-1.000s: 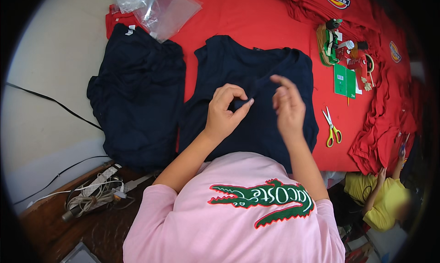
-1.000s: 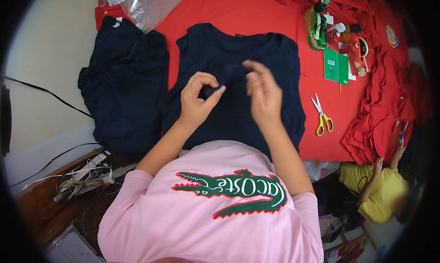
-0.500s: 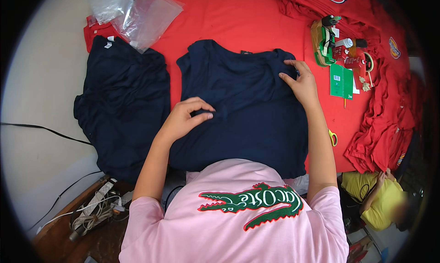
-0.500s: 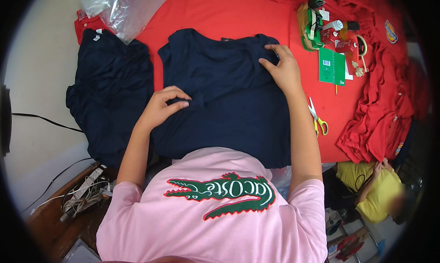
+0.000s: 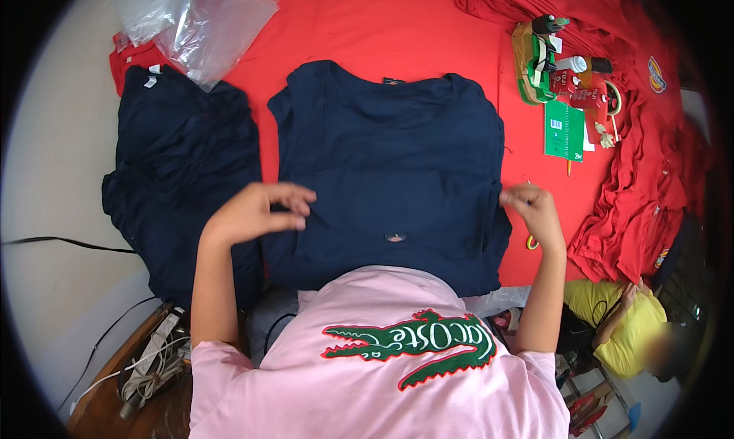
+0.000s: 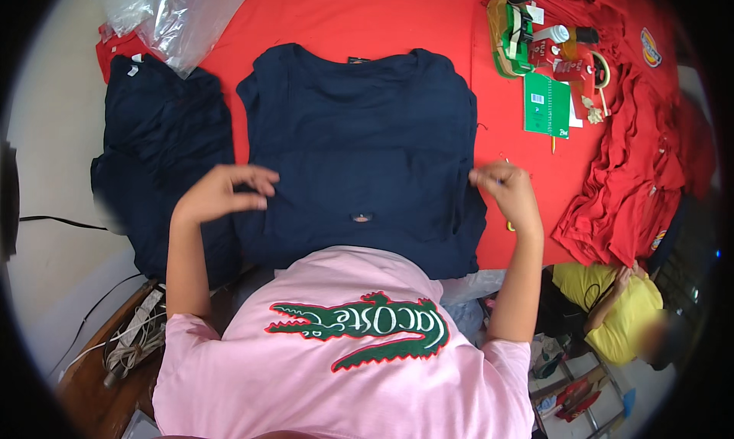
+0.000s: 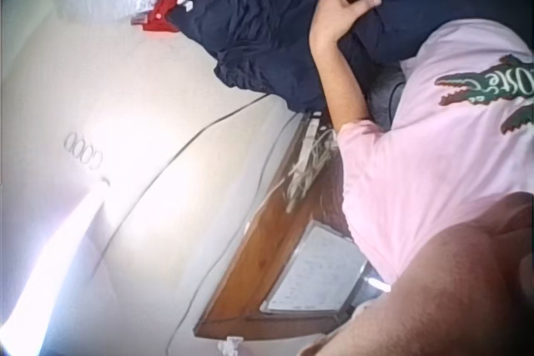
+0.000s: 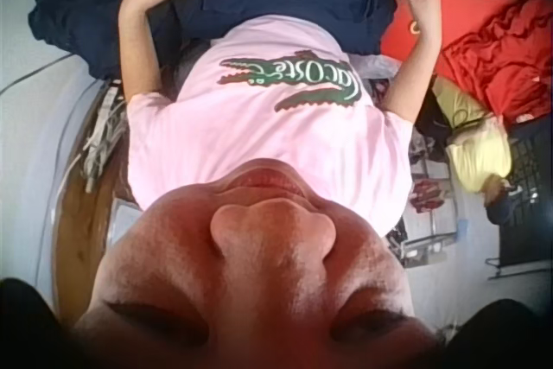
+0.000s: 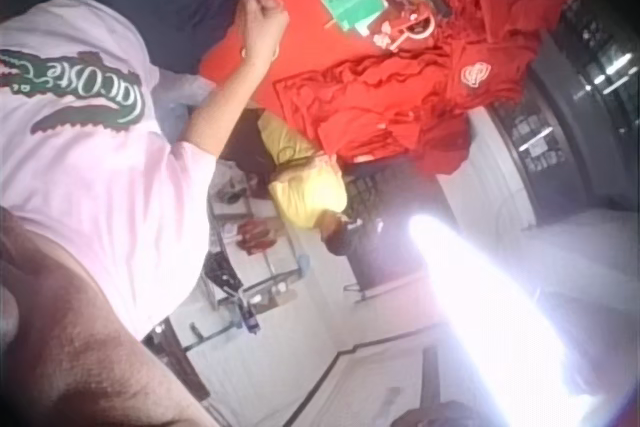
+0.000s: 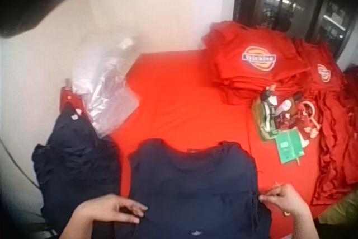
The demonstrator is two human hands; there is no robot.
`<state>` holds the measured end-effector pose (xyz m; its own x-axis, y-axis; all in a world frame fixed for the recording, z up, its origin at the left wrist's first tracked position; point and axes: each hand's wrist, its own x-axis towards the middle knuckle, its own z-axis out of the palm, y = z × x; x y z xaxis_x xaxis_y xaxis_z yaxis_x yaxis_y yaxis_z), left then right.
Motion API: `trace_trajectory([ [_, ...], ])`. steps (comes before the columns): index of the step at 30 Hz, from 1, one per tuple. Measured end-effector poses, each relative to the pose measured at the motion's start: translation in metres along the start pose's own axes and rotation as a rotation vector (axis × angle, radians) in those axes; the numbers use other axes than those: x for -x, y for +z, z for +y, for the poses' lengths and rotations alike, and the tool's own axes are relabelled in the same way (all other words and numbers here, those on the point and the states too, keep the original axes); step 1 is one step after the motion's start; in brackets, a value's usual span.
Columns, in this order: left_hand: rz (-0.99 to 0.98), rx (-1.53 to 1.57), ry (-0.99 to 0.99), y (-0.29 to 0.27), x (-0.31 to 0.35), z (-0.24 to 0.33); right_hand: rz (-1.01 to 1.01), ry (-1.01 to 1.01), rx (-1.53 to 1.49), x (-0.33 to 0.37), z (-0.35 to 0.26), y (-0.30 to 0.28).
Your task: The person writes on a card, attaches the card to a red shirt using a plastic fastener, then picks up a dark blue shirt and uses a green pen to mark small white labels on it.
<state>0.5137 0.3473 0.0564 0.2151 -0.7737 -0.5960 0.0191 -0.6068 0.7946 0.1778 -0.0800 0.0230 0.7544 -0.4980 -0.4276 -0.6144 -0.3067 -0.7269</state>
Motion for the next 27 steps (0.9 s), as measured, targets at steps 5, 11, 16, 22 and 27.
trace_trajectory([
  [5, 0.729, -0.091, 0.365, -0.049, -0.114, 0.0, 0.459, -0.169, -0.149, -0.085, -0.039, 0.018],
  [11, 0.87, -0.386, 0.297, -0.074, -0.191, 0.001, 0.323, -0.302, 0.202, -0.197, -0.061, 0.049],
  [16, 1.05, -0.302, 0.412, -0.076, -0.173, 0.017, 0.362, -0.4, 0.07, -0.184, -0.056, 0.023],
  [22, 0.962, 0.142, 0.454, -0.067, -0.129, 0.01, 0.463, -0.346, -0.236, -0.111, -0.068, 0.029],
  [27, 0.745, 0.145, 0.49, -0.03, -0.047, 0.037, 0.392, -0.356, -0.195, -0.013, -0.073, 0.018],
])
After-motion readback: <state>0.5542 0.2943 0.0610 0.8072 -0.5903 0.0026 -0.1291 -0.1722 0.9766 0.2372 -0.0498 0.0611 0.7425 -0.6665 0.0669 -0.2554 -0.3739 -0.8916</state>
